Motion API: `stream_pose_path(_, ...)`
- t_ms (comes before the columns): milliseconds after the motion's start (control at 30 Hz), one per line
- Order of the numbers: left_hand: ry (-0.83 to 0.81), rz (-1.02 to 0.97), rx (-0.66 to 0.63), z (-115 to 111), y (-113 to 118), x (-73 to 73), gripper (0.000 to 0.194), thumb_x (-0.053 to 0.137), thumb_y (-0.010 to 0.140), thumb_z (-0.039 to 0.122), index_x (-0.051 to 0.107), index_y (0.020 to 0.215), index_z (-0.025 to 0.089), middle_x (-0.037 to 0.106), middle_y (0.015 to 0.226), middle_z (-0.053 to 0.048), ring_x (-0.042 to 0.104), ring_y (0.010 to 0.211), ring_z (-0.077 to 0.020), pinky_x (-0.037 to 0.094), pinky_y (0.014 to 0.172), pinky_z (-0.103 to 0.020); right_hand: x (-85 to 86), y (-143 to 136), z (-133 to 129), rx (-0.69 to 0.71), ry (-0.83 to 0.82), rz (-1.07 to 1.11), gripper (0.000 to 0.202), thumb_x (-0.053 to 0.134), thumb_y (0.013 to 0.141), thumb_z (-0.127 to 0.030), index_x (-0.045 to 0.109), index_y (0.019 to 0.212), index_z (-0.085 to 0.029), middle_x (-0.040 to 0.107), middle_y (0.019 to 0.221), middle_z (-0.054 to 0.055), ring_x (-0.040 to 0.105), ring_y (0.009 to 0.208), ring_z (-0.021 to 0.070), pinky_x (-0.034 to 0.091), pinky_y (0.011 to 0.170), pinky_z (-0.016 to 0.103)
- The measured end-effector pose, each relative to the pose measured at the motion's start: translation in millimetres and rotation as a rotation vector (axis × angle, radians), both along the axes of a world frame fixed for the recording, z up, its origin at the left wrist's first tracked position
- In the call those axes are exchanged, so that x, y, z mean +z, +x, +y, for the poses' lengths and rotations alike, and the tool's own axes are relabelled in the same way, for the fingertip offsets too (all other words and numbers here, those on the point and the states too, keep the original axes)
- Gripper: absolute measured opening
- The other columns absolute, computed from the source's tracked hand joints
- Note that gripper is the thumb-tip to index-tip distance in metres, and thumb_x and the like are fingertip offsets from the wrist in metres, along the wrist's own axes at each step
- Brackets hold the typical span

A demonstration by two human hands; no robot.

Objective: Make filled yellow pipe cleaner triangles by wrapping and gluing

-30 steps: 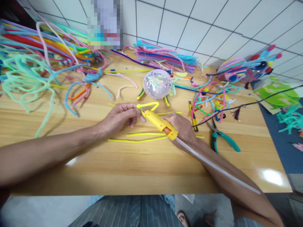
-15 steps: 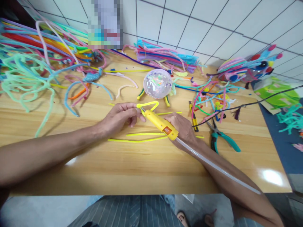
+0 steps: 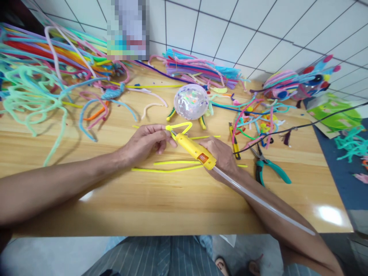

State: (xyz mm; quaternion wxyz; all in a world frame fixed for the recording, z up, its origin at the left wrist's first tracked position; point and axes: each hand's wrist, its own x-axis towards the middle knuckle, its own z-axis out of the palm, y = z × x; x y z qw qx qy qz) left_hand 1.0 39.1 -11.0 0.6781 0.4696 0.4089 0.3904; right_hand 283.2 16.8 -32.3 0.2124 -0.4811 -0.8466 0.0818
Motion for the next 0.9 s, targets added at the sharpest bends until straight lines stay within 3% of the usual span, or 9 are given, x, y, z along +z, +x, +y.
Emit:
stream_pose_path(233,0.005,-0.028,0.000,1.3,-1.5,-3.6,0.019,0.067,0.086,0.031,0.070,0.076,0.015,0.081,0.082,-0.005,0.050,0.047,-0.0066,0.039,0.048,-0.022,17.9,-12.1,-1.5,0.112,0.083,0.132,0.019,0.065,0.092,-0.025,0.070,0.110,-0.027,0.082,0.102,0.007,0.079,0.093,0.0273,0.064,0.081,0.040)
stream_pose_path(367,0.014,-0.004,-0.002,1.8,-2.7,-6.9,0.019,0.068,0.086,0.032,0.072,0.078,0.015,0.081,0.083,-0.005,0.049,0.047,-0.0064,0.040,0.050,-0.022,46.8,-17.3,-8.1,0.069,0.108,0.275,0.015,0.070,0.094,-0.026,0.067,0.108,-0.027,0.080,0.108,0.006,0.077,0.098,0.0247,0.063,0.086,0.040)
stream_pose_path(500,0.020,0.014,0.005,0.3,-4.5,-8.9,0.022,0.070,0.085,0.034,0.074,0.076,0.015,0.077,0.073,-0.004,0.049,0.048,-0.0077,0.038,0.049,-0.022,85.1,1.0,-14.7,0.035,-0.059,0.426,0.009,0.070,0.097,-0.035,0.070,0.100,-0.026,0.077,0.098,0.004,0.073,0.089,0.0209,0.060,0.080,0.037)
stream_pose_path(567,0.009,0.019,0.020,-0.2,-5.2,-9.7,0.019,0.071,0.084,0.031,0.074,0.074,0.015,0.074,0.068,-0.003,0.049,0.048,-0.0088,0.037,0.049,-0.022,104.5,22.7,-15.8,-0.010,-0.104,0.583,0.021,0.073,0.096,-0.045,0.072,0.100,-0.025,0.076,0.093,0.005,0.070,0.077,0.0193,0.057,0.069,0.035)
stream_pose_path(700,0.000,0.049,0.023,-0.7,-5.5,-7.1,0.018,0.072,0.083,0.031,0.074,0.073,0.017,0.074,0.070,-0.005,0.050,0.052,-0.0113,0.037,0.051,-0.024,129.6,99.2,-11.7,-0.239,0.048,0.833,0.043,0.086,0.079,-0.059,0.070,0.100,-0.024,0.077,0.094,0.008,0.062,0.061,0.0144,0.050,0.059,0.033)
stream_pose_path(800,-0.031,0.067,0.004,-3.0,-5.7,0.4,0.019,0.070,0.089,0.029,0.076,0.074,0.018,0.077,0.077,-0.004,0.049,0.055,-0.0105,0.036,0.055,-0.025,129.0,177.8,-4.2,-0.469,0.085,0.825,0.035,0.083,0.082,-0.054,0.067,0.094,-0.025,0.078,0.093,0.008,0.062,0.061,0.0116,0.049,0.057,0.028)
stream_pose_path(900,-0.045,0.092,-0.002,-5.5,-6.0,8.6,0.023,0.066,0.092,0.024,0.078,0.073,0.020,0.069,0.064,0.000,0.047,0.057,-0.0110,0.033,0.057,-0.026,114.5,244.0,4.5,-0.822,-0.001,0.764,0.020,0.078,0.088,-0.032,0.062,0.081,-0.022,0.070,0.068,0.000,0.058,0.052,0.0072,0.040,0.049,0.023)
